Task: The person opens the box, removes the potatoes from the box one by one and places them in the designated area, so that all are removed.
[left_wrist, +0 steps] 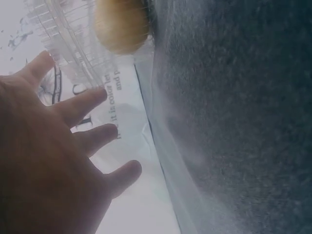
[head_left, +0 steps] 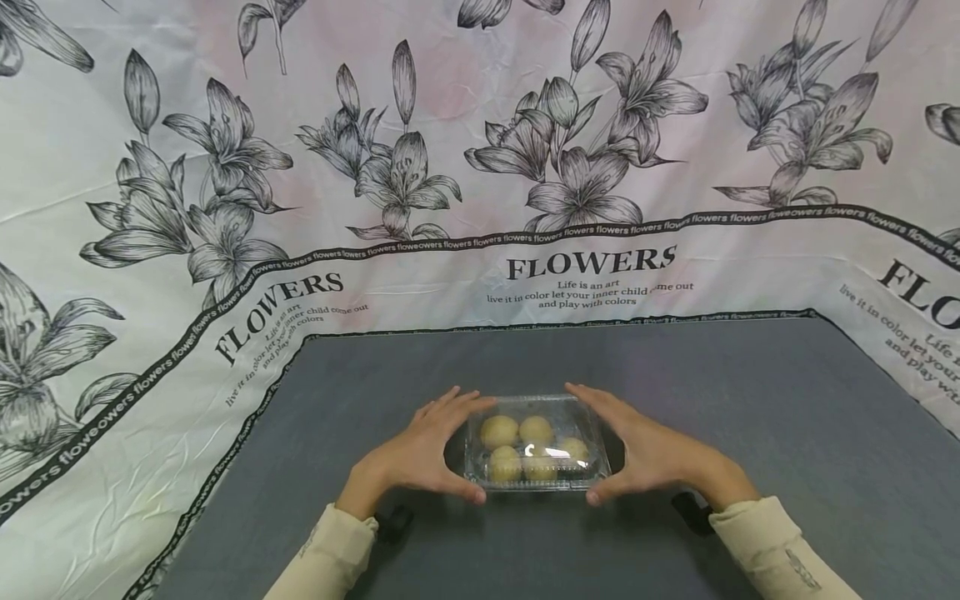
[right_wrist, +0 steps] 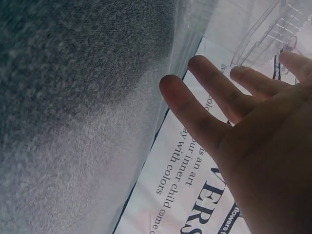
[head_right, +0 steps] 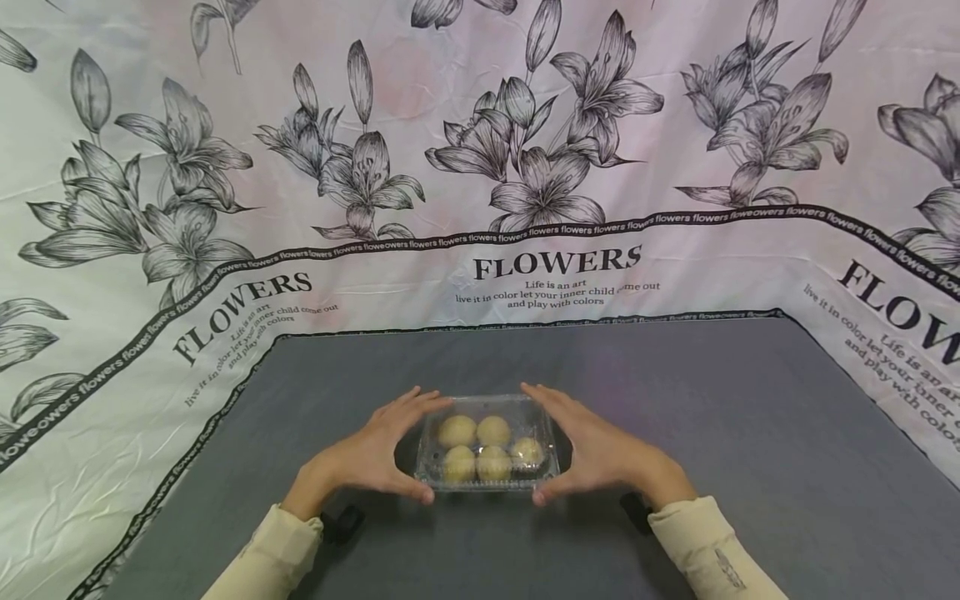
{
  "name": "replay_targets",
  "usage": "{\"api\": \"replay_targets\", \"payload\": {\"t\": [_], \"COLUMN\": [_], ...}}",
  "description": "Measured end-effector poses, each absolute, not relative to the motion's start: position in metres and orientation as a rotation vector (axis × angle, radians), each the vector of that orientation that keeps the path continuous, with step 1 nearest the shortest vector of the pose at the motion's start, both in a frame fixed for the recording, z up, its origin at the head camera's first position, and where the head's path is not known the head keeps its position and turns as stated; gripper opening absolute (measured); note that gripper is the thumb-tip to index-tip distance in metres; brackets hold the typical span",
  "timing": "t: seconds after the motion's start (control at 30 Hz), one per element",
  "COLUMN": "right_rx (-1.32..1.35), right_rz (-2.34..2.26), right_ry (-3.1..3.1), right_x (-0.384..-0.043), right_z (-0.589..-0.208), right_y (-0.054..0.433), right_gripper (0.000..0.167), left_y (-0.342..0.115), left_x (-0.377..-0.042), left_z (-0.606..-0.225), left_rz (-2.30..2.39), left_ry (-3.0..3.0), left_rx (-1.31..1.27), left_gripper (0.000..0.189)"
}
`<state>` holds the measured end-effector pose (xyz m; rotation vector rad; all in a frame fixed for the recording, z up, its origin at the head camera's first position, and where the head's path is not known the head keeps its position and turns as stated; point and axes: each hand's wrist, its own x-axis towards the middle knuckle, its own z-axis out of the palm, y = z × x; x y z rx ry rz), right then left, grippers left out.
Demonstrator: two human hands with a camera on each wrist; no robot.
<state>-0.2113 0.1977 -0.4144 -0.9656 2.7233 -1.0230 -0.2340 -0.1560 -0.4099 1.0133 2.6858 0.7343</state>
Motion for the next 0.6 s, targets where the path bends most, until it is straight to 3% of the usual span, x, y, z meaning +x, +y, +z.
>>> {"api": "replay_targets", "payload": {"t": [0.6], "right_rx": [-0.879], "right_rz": [-1.063], "right_ry": [2.726], "right_x": [-0.228], "right_z": [-0.416], "right_y": [0.197], "right_gripper": [0.122], "left_y": [-0.156], "left_x": [-0.253], "left_z": [-0.411], "left_rz": [0.749], "left_ry": [2.728], "left_rx": [0.962], "left_gripper": [0.110]}}
